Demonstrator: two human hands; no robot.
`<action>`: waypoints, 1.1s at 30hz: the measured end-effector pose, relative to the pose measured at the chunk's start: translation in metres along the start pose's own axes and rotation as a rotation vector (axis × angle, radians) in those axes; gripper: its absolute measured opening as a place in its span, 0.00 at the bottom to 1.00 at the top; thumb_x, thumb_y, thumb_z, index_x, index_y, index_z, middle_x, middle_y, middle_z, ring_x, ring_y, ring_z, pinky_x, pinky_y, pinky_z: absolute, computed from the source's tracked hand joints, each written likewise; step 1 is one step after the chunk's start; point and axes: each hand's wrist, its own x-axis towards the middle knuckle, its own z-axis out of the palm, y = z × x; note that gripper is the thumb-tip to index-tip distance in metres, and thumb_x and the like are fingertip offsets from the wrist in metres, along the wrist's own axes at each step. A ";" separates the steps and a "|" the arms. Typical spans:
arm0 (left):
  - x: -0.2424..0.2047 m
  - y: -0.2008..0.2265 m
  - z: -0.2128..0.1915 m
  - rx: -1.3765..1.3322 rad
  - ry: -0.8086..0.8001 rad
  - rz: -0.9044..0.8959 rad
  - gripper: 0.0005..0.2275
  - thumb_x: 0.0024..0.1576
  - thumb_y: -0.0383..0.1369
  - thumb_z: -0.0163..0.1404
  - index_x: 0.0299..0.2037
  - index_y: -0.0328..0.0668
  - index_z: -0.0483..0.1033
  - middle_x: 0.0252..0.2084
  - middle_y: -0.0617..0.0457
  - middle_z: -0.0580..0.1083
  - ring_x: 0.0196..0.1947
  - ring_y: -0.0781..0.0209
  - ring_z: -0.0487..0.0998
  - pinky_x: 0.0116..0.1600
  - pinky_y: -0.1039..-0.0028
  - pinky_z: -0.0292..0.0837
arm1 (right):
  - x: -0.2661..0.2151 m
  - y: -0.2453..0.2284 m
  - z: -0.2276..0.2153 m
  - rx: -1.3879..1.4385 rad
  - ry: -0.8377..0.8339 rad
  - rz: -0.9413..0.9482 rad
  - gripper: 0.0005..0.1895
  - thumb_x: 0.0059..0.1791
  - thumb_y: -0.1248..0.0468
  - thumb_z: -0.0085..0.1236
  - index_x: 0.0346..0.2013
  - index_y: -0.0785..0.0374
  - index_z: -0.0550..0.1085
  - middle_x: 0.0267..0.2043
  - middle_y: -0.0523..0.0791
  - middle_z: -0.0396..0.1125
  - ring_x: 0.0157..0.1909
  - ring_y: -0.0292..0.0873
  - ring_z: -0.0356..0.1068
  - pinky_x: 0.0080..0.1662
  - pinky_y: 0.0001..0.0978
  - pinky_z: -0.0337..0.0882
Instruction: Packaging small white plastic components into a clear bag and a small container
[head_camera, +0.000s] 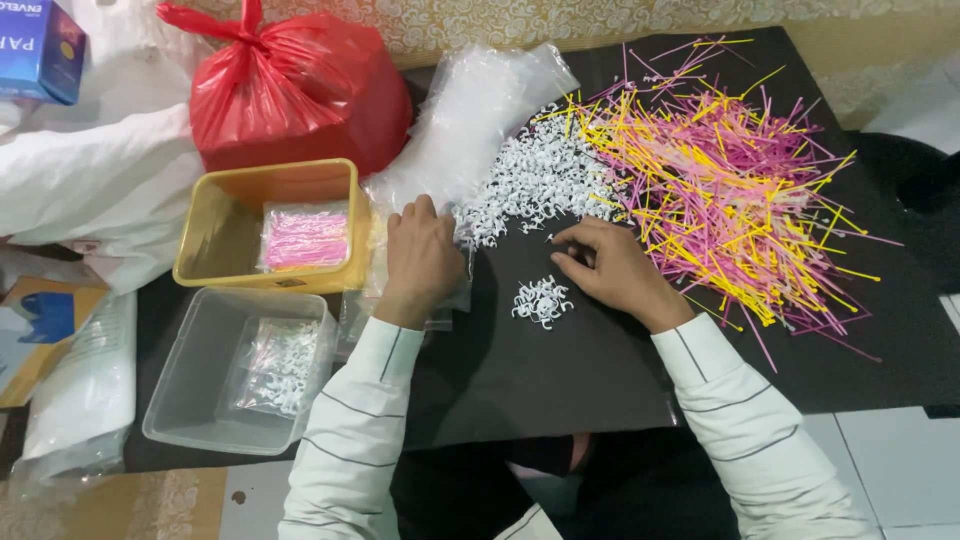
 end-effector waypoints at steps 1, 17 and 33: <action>0.000 -0.003 0.006 -0.002 0.001 0.002 0.07 0.39 0.29 0.53 0.28 0.41 0.81 0.36 0.46 0.67 0.38 0.41 0.73 0.40 0.59 0.63 | 0.000 0.001 0.000 -0.002 0.002 0.001 0.12 0.44 0.66 0.66 0.41 0.62 0.81 0.29 0.49 0.71 0.23 0.46 0.69 0.29 0.35 0.67; 0.006 0.035 -0.032 -0.936 0.315 -0.043 0.03 0.51 0.29 0.52 0.33 0.49 0.73 0.29 0.55 0.75 0.35 0.56 0.77 0.43 0.69 0.66 | 0.010 0.006 0.014 0.277 0.074 0.053 0.29 0.45 0.59 0.71 0.59 0.63 0.73 0.46 0.50 0.71 0.42 0.40 0.70 0.32 0.20 0.68; -0.002 0.061 -0.040 -0.452 0.557 -0.054 0.30 0.47 0.32 0.60 0.61 0.33 0.66 0.58 0.35 0.70 0.54 0.37 0.71 0.58 0.56 0.64 | 0.055 0.025 0.021 0.388 0.065 0.039 0.04 0.47 0.67 0.66 0.35 0.64 0.81 0.21 0.41 0.69 0.27 0.32 0.64 0.31 0.20 0.62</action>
